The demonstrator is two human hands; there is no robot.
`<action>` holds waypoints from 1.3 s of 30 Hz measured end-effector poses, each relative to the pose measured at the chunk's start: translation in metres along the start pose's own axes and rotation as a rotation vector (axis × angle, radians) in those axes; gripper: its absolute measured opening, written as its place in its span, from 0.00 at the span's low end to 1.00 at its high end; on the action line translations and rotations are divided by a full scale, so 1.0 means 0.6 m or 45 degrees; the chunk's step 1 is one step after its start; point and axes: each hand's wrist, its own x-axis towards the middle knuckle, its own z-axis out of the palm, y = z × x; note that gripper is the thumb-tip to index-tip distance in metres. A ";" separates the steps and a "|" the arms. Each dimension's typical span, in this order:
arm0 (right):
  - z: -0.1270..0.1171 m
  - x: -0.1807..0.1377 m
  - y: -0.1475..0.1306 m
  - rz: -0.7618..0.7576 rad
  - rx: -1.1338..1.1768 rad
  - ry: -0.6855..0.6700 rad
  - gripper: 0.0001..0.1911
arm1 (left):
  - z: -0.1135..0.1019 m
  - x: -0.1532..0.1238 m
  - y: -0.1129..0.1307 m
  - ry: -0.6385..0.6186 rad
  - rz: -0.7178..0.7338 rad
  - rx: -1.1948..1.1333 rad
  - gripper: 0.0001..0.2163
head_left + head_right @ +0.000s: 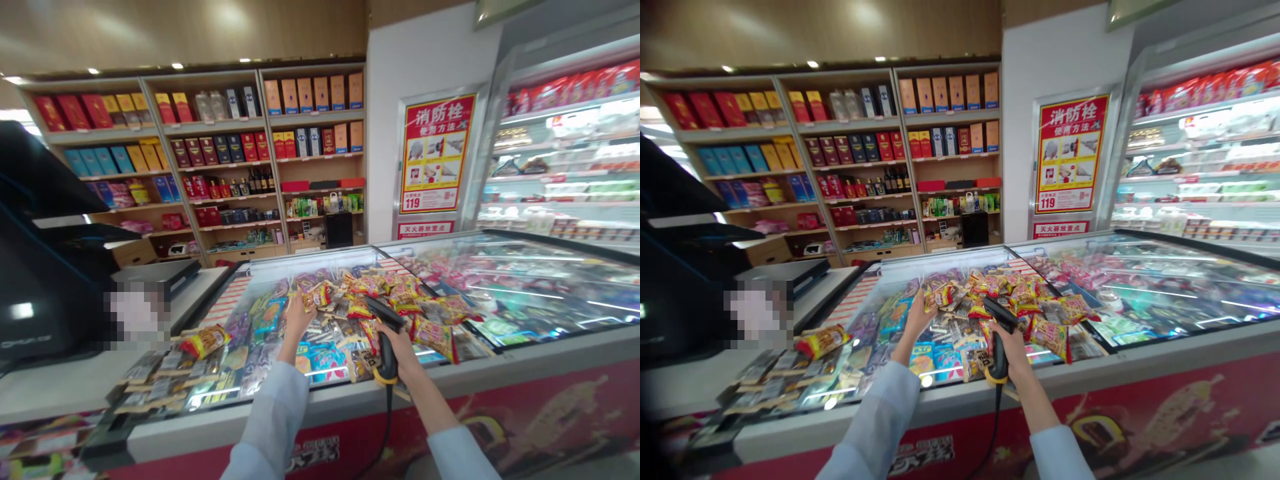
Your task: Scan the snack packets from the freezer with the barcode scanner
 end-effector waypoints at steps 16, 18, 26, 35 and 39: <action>-0.001 -0.002 -0.003 0.035 -0.026 0.019 0.17 | -0.040 -0.029 0.032 -0.040 0.058 0.355 0.19; -0.001 -0.003 -0.004 0.045 -0.026 0.015 0.16 | -0.047 -0.030 0.037 -0.024 0.096 0.322 0.18; -0.007 -0.002 -0.013 0.144 0.001 -0.028 0.15 | -0.053 -0.033 0.052 0.475 0.088 0.063 0.25; -0.011 -0.001 -0.005 0.140 -0.055 -0.068 0.14 | -0.051 -0.040 0.054 0.518 0.083 0.097 0.27; -0.012 -0.002 -0.008 0.149 -0.063 -0.095 0.14 | -0.054 -0.040 0.056 0.482 0.072 0.123 0.27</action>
